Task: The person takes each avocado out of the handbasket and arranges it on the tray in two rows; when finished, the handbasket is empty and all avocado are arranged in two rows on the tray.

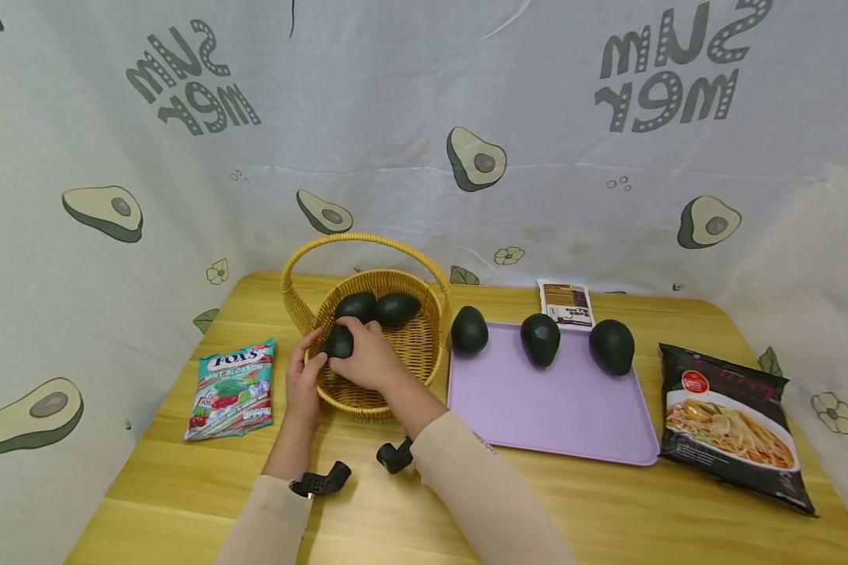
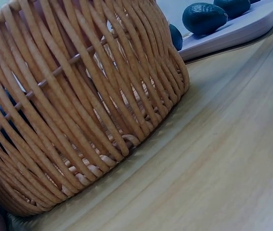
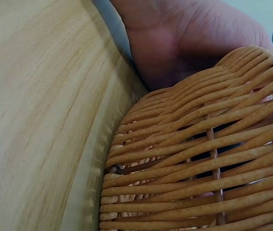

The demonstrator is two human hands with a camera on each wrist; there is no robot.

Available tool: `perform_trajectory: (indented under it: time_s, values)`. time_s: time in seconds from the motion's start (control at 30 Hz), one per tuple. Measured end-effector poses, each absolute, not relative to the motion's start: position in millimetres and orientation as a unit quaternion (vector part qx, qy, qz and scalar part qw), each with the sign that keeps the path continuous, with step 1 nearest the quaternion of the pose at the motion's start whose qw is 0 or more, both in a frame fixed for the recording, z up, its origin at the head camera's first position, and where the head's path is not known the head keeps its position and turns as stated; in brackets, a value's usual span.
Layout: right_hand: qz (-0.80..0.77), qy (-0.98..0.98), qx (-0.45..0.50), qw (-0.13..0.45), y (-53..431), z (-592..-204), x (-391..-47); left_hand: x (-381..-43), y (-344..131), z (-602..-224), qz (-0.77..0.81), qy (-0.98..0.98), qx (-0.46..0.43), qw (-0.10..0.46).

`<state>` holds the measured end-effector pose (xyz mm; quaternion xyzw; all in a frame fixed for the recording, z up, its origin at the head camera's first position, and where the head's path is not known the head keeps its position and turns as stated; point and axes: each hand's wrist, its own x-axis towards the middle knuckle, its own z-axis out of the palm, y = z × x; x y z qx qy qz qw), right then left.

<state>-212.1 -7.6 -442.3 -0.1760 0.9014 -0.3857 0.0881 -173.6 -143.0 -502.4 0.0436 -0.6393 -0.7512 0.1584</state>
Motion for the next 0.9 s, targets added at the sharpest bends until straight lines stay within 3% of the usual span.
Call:
perform_trajectory:
  time_s: [0.6, 0.9]
  values:
    - [-0.491, 0.866, -0.071, -0.065, -0.5, -428.5, -195.7, -169.7, -142.4, -501.5, -0.747, -0.646, 0.04, 0.151]
    - [-0.532, 0.842, -0.065, -0.066, 25.0, -420.0, -173.2, -170.4, -142.1, -501.4, -0.755, -0.637, 0.037, 0.149]
